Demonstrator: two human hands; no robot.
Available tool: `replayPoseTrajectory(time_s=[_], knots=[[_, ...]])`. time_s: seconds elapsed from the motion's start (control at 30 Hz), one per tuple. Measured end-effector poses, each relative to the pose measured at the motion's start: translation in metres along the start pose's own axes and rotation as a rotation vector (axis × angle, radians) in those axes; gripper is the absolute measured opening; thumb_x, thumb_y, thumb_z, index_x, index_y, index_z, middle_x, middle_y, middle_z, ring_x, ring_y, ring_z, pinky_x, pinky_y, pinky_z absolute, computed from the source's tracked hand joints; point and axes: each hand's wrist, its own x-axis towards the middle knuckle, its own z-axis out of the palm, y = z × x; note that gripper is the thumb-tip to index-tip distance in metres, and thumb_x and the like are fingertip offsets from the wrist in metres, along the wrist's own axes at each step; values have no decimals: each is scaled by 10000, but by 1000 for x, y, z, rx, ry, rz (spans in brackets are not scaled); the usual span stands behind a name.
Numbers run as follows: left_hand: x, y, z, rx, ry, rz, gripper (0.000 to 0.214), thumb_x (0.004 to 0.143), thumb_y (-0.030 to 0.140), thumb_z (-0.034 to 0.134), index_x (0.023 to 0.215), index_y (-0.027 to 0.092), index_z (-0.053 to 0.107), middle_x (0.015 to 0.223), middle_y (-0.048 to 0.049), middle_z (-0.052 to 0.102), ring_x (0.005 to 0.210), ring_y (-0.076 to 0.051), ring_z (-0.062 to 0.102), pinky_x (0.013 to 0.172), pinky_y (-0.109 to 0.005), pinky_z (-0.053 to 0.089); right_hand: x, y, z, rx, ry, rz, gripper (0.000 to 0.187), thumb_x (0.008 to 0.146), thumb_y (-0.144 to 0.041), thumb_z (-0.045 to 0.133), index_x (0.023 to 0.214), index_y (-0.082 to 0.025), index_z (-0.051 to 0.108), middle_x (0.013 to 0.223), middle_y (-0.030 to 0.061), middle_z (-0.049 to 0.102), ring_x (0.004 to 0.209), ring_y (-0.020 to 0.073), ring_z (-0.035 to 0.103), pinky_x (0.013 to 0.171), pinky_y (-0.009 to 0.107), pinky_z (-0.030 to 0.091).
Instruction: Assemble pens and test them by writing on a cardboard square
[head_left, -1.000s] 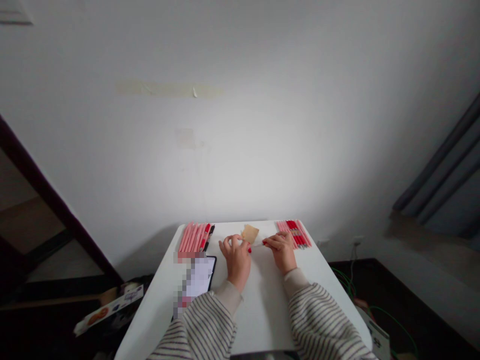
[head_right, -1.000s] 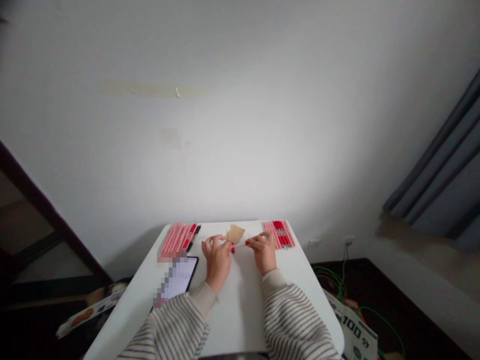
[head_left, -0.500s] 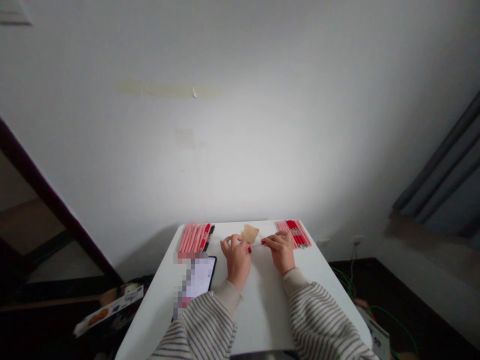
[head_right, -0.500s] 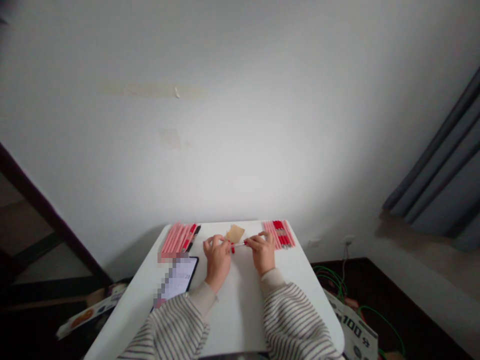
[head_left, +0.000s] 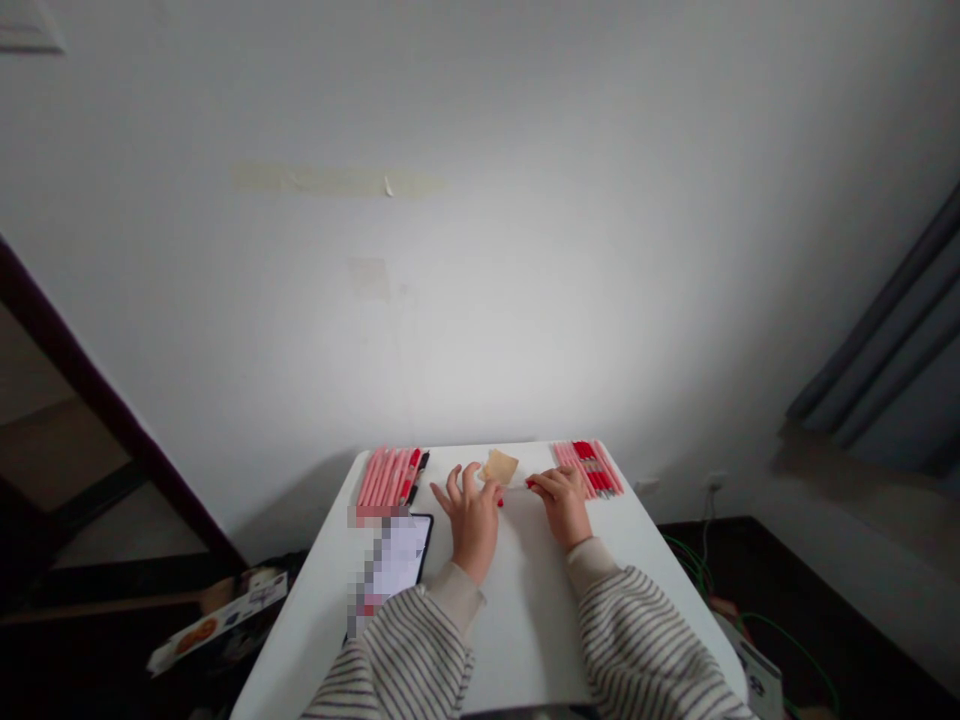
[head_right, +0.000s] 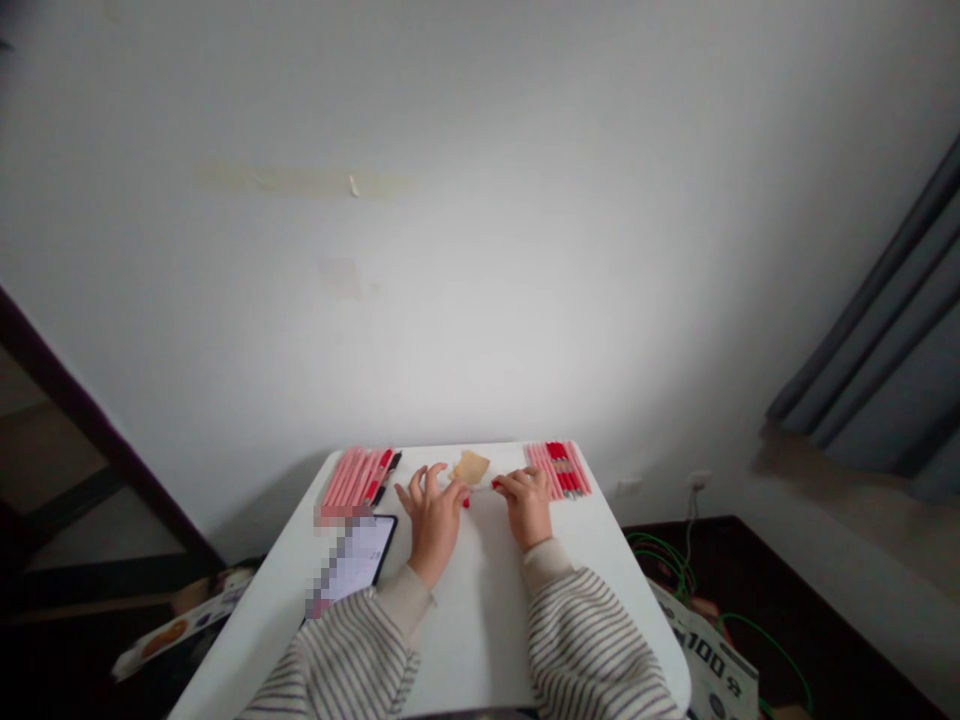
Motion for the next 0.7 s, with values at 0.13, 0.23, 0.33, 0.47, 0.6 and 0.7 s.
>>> replayPoseTrajectory(time_s=[0.13,0.23,0.33,0.47,0.6,0.7], knots=[[0,-3,2,14,28,6,188,851,330,513,875,308,697,1274,-22,501,1271,-307,303,1060,-726,107,-1,2,2,3,-35,-26,192,895,-319,536,911,-290,726,809,30,680,938,231,464,852,371,324],[0,-4,1,33,58,14,184,852,318,512,868,310,695,1243,-24,520,1251,-298,328,1063,-712,136,-2,3,3,-55,-53,-43,213,902,-319,522,1011,-313,704,830,32,673,960,240,467,865,389,321],[-1,-4,0,54,68,31,186,855,316,505,871,293,688,1223,-35,533,1230,-294,346,1063,-704,149,-2,4,2,-88,-93,-50,193,895,-325,531,964,-321,711,852,34,674,992,251,465,887,411,308],[0,-3,-3,63,54,42,182,850,271,502,862,286,683,1210,-33,544,1212,-296,347,1062,-701,132,-1,3,-1,-74,-113,-69,163,879,-316,562,892,-319,724,829,28,687,1024,257,471,938,438,266],[1,-1,-6,23,41,36,201,853,234,483,847,278,678,1151,-28,566,1162,-274,361,1063,-664,159,0,3,-4,-76,-79,-84,123,849,-309,616,863,-348,732,787,-3,698,993,240,479,965,452,214],[2,0,-7,-23,21,27,235,860,195,449,813,256,670,1078,-27,575,1098,-244,376,1061,-601,206,1,2,-5,-84,-54,-94,100,824,-307,653,850,-364,730,784,-29,708,983,231,475,972,447,195]])
